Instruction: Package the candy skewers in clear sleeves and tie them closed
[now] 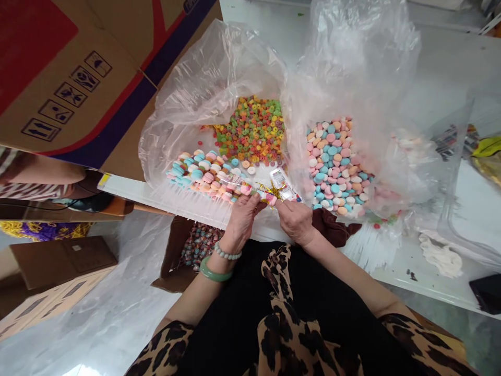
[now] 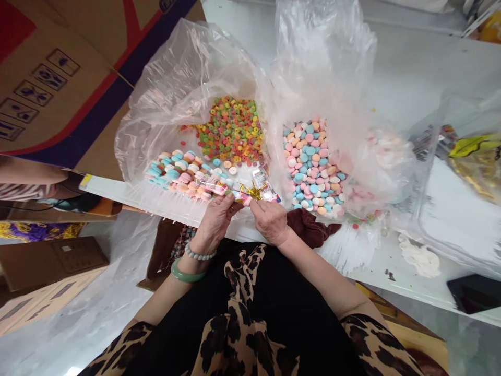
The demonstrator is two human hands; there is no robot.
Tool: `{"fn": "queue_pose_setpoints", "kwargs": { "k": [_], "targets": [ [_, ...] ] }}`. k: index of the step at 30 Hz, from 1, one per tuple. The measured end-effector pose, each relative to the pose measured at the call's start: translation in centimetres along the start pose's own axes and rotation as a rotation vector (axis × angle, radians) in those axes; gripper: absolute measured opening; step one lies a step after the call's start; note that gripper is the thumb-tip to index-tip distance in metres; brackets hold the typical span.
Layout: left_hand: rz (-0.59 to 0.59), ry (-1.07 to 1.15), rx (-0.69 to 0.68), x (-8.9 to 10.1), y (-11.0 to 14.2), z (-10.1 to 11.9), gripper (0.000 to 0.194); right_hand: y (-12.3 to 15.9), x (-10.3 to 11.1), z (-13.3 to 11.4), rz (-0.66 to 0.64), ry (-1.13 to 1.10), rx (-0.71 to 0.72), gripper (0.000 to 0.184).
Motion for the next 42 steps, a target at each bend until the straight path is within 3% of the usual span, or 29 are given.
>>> {"fn": "queue_pose_setpoints", "kwargs": {
  "k": [2, 5, 9, 12, 14, 17, 19, 23, 31, 38, 42],
  "targets": [
    [-0.021, 0.004, -0.006, -0.4, 0.1, -0.1, 0.031, 0.0, -0.1, 0.4, 0.028, -0.163, -0.089, 0.027],
    [-0.041, 0.026, 0.024, -0.6, 0.0, -0.4, 0.031, 0.3, -1.5, 2.0, 0.009, -0.621, -0.338, 0.016],
    [-0.074, 0.014, 0.058, -0.6, -0.2, -1.0, 0.032, 2.3, -6.7, 2.3, -0.280, -1.362, -0.823, 0.011],
    [-0.046, -0.054, 0.001, -0.5, 0.0, -0.8, 0.031, 3.3, -8.5, 0.8, -0.453, -1.655, -0.998, 0.014],
    [-0.034, -0.093, -0.013, -0.4, 0.0, -0.8, 0.032, 3.3, -8.7, 0.9, -0.419, -1.673, -1.020, 0.015],
    [-0.020, -0.117, 0.049, 0.1, -0.3, -1.3, 0.035, 2.7, -7.6, 2.9, -0.213, -1.463, -0.979, 0.017],
    [0.017, -0.067, 0.055, 1.0, -0.6, -1.0, 0.034, 2.5, -6.9, 3.5, -0.165, -1.350, -0.946, 0.019],
    [0.018, 0.092, 0.000, 1.5, -1.1, 0.7, 0.038, 2.6, -7.1, 3.2, -0.274, -1.315, -0.935, 0.019],
    [0.065, 0.167, -0.115, 1.9, -1.1, 2.6, 0.026, 2.0, -6.9, 3.5, -0.245, -1.342, -0.948, 0.019],
    [0.022, 0.061, 0.000, 1.5, -1.0, 1.6, 0.041, 2.4, -6.9, 3.2, -0.348, -1.424, -0.965, 0.017],
    [0.000, 0.021, 0.032, 1.5, -1.1, 1.7, 0.042, 2.3, -6.7, 3.8, -0.342, -1.392, -0.959, 0.019]
  ]
}}
Point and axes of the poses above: each hand's wrist, its own y-axis away from the middle knuckle, its own x-axis out of the back of the hand, z = x × y, the point moved 10 cm from there along -y, towards the middle knuckle, and after that the axes turned 5 degrees about x, right-handed, at the moved point
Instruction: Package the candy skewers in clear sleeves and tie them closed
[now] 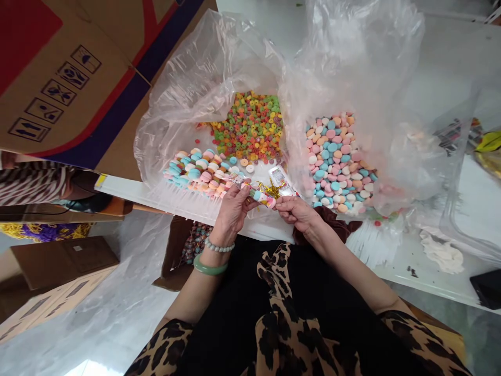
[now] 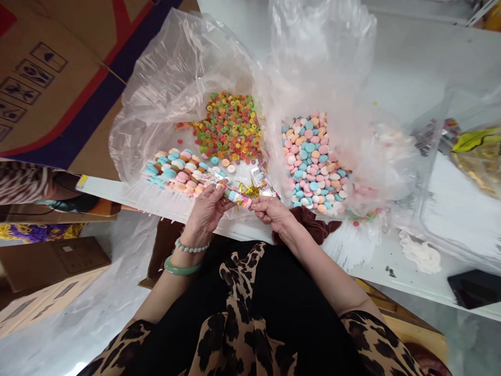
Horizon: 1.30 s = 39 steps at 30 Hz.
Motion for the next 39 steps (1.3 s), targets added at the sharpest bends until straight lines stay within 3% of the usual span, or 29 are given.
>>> {"fn": "queue_pose_setpoints", "kwargs": {
  "k": [6, 12, 15, 19, 21, 27, 32, 36, 39],
  "targets": [
    [0.018, -0.043, -0.021, -0.4, 0.2, 0.0, 0.044, -0.4, 0.1, -0.4, 0.097, 0.066, 0.127, 0.021],
    [-0.026, 0.012, 0.043, -1.4, 0.4, -1.7, 0.042, -0.2, -0.9, 0.1, 0.112, 0.044, 0.167, 0.021],
    [-0.025, 0.034, 0.062, -0.9, 0.0, -2.1, 0.043, 0.3, -0.4, -0.2, 0.101, 0.146, 0.228, 0.021],
    [0.045, 0.056, -0.026, 0.7, -0.5, -0.8, 0.037, 1.6, 1.5, -1.0, 0.182, 0.357, 0.338, 0.021],
    [0.035, 0.055, -0.040, 0.6, -0.6, -0.7, 0.036, 1.9, 1.7, -1.3, 0.214, 0.421, 0.364, 0.020],
    [-0.044, 0.110, -0.003, -1.5, 0.0, -2.1, 0.044, 1.7, -0.6, -3.0, 0.268, 0.492, 0.514, 0.018],
    [-0.015, -0.054, 0.131, -1.0, 0.2, -4.2, 0.037, 1.7, -0.8, -2.6, 0.244, 0.451, 0.528, 0.016],
    [0.056, -0.134, 0.018, -0.3, 0.3, -3.5, 0.030, 2.1, -0.5, -2.1, 0.229, 0.503, 0.533, 0.010],
    [0.010, -0.294, -0.023, -1.1, 0.4, -3.5, 0.026, 2.2, -0.1, -2.4, 0.245, 0.543, 0.574, 0.029]
  ]
}}
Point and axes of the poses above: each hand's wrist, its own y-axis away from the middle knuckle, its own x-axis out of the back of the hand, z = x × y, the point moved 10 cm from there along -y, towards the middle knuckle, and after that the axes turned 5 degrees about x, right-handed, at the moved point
